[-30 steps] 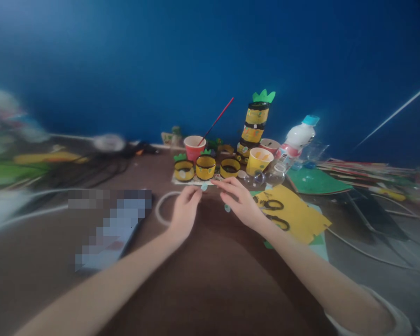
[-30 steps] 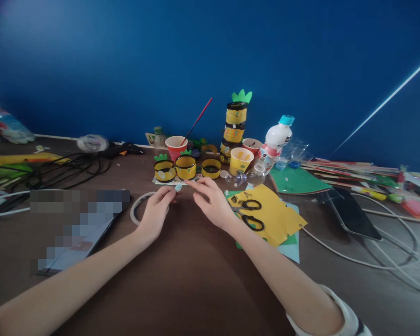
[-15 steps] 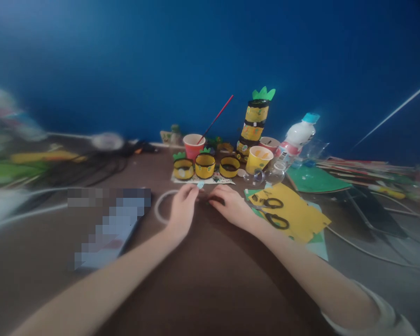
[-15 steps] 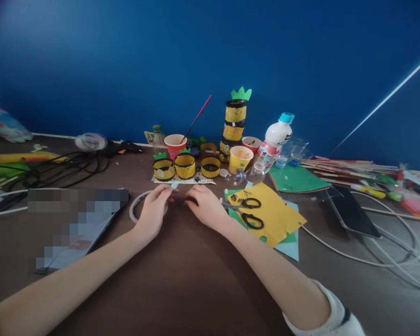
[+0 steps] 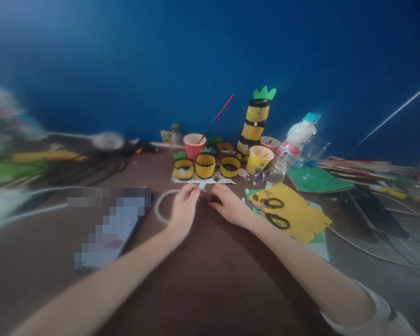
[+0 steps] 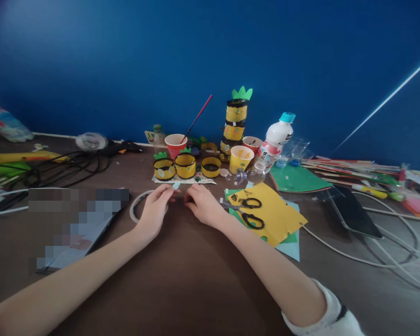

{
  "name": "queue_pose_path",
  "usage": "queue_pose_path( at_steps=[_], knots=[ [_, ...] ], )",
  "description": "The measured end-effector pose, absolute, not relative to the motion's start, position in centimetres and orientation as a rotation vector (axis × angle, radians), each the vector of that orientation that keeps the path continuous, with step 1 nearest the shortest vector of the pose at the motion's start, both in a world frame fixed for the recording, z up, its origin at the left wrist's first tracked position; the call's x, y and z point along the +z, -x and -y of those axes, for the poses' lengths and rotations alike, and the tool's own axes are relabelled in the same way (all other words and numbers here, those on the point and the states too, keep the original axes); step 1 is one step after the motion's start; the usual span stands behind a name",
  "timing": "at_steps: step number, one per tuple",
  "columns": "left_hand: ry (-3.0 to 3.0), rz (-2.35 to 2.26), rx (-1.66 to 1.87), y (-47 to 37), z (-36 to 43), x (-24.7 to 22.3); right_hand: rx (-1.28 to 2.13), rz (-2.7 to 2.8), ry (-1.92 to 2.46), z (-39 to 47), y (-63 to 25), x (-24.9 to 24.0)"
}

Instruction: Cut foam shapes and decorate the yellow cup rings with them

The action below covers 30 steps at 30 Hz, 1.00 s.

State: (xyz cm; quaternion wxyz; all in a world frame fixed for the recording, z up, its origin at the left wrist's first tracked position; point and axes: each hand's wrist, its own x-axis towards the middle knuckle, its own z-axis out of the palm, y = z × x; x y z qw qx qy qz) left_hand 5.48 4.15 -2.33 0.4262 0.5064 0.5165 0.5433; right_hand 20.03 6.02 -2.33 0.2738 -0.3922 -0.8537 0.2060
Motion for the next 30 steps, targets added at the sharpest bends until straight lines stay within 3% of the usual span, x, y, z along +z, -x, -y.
queue_pose_path(
  at_steps=[13,30],
  knots=[
    [-1.514,-1.418,1.228,-5.5,-3.7,-1.8,0.967,1.666,1.053,-5.4,-20.9,0.0],
    [-1.734,-1.427,1.110,-5.8,-3.2,-1.4,1.099,1.630,1.024,-5.2,-20.7,-0.1]
  ],
)
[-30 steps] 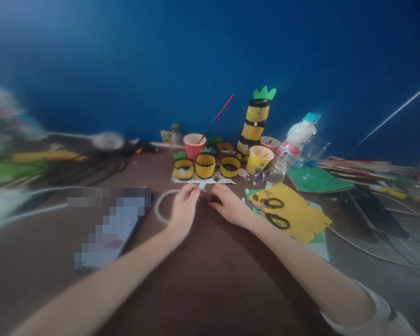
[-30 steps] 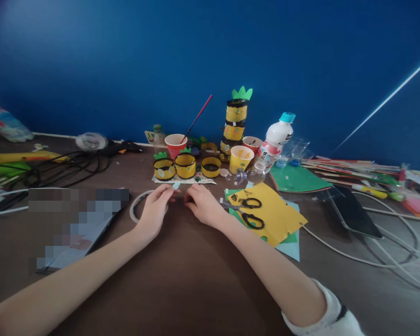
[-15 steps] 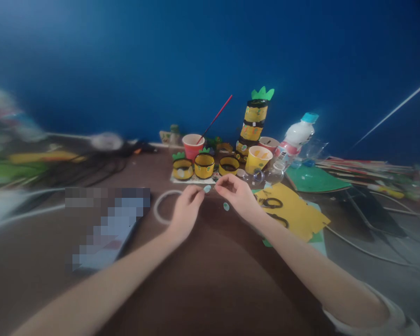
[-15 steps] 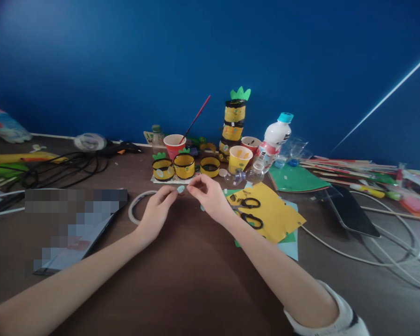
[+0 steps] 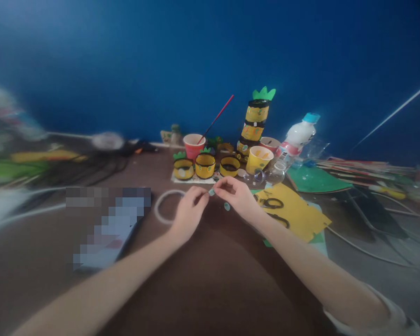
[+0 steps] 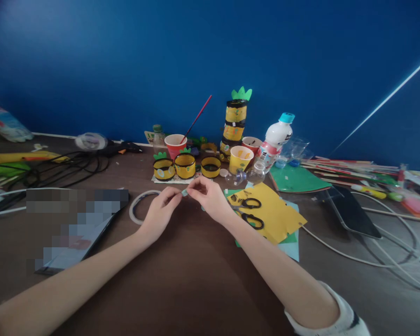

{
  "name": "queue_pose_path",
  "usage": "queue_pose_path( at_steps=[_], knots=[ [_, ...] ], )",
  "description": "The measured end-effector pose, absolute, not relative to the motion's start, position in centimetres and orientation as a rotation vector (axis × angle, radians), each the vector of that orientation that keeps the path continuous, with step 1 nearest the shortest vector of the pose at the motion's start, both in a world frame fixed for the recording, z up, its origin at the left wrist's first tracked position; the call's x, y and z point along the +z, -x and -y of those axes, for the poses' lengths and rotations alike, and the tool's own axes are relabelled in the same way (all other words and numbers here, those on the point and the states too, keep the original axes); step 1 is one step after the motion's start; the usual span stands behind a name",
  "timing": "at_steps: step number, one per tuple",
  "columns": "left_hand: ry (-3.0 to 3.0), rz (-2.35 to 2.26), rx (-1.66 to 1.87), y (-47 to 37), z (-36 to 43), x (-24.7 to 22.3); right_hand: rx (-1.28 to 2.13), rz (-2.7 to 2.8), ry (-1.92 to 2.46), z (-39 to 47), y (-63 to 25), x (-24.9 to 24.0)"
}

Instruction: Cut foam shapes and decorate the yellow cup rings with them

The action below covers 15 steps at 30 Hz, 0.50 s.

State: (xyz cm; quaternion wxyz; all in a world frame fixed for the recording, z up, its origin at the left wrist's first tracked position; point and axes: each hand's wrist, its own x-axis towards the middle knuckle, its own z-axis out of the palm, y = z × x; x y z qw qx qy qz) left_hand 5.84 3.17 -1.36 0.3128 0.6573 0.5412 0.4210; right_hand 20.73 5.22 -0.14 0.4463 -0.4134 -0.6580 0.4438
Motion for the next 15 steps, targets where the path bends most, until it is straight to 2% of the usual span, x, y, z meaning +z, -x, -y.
queue_pose_path(
  at_steps=[15],
  knots=[
    [-1.751,-1.430,1.114,-5.85,-3.10,-1.26,1.075,1.642,1.058,-5.14,-20.65,0.08]
  ],
)
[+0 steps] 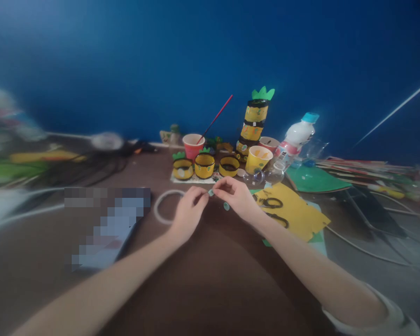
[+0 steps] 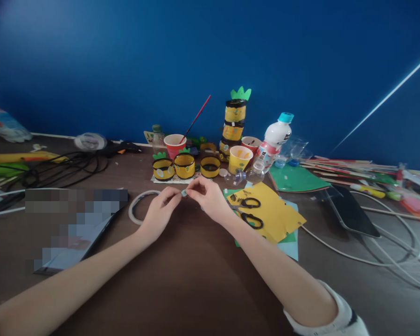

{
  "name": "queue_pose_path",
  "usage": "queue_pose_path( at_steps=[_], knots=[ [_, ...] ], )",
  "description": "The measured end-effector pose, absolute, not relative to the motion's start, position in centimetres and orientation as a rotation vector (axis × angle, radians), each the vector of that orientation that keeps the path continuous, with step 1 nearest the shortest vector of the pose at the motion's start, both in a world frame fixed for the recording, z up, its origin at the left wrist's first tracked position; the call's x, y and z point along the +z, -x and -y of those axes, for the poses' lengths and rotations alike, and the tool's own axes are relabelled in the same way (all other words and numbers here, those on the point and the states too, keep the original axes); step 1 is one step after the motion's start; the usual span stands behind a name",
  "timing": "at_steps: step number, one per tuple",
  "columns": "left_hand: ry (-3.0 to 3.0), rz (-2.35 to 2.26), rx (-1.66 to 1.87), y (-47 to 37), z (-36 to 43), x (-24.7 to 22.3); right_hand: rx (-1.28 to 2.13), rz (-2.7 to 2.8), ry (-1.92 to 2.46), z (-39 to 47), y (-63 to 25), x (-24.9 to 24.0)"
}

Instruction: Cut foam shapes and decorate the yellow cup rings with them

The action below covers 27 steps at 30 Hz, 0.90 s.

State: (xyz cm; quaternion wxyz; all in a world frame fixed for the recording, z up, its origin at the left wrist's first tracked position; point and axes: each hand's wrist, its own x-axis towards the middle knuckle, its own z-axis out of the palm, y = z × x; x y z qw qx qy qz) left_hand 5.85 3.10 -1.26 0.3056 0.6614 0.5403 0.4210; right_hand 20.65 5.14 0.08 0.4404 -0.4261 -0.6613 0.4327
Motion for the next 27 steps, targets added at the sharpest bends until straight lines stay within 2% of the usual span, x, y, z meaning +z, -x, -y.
queue_pose_path(
  at_steps=[27],
  knots=[
    [-1.739,-1.430,1.098,-5.83,-3.15,-1.34,1.168,1.522,1.018,-5.31,-20.59,-0.22]
  ],
)
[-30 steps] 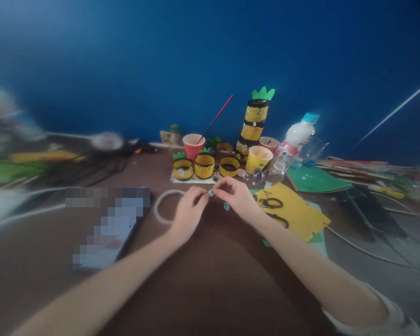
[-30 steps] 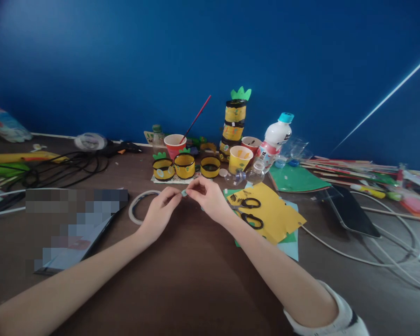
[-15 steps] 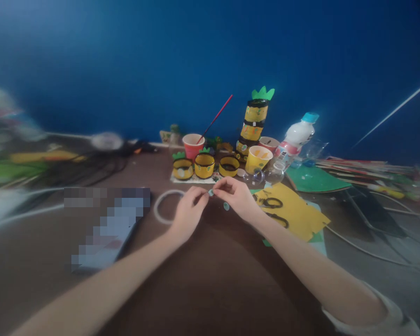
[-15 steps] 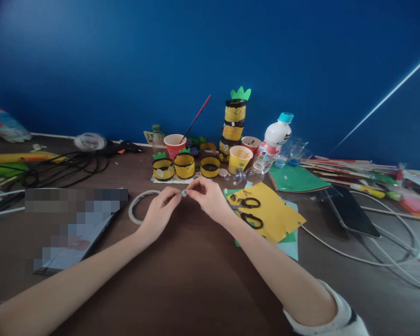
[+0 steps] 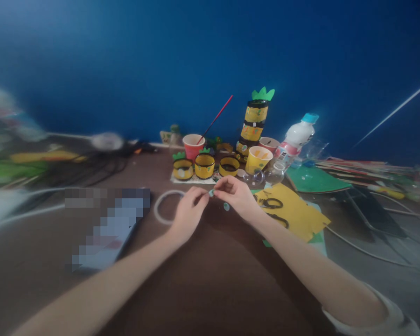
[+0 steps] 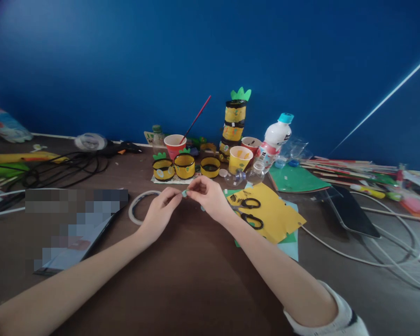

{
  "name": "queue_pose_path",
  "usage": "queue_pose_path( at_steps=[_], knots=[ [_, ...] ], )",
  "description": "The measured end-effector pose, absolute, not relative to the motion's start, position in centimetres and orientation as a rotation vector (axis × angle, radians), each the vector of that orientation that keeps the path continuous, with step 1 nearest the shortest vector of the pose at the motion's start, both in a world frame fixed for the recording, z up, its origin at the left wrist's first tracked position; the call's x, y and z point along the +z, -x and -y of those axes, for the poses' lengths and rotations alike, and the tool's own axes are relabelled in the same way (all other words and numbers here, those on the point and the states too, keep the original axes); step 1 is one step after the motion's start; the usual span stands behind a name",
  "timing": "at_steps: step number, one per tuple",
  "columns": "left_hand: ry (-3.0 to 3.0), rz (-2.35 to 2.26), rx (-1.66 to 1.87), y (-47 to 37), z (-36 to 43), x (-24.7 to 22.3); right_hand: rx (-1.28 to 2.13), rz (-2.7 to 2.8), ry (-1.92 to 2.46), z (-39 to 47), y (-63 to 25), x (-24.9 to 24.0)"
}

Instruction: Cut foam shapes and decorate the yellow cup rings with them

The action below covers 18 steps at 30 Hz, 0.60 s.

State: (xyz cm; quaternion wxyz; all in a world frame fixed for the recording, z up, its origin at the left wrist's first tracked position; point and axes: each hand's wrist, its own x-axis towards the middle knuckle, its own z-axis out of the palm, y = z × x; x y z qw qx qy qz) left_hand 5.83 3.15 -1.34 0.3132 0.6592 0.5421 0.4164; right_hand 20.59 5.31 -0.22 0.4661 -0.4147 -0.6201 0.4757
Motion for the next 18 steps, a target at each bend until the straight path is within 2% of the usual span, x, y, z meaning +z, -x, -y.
queue_pose_path(
  at_steps=[18],
  knots=[
    [-1.741,-1.425,1.110,-5.82,-3.21,-1.27,1.319,1.476,0.876,-5.50,-21.06,-0.29]
  ],
)
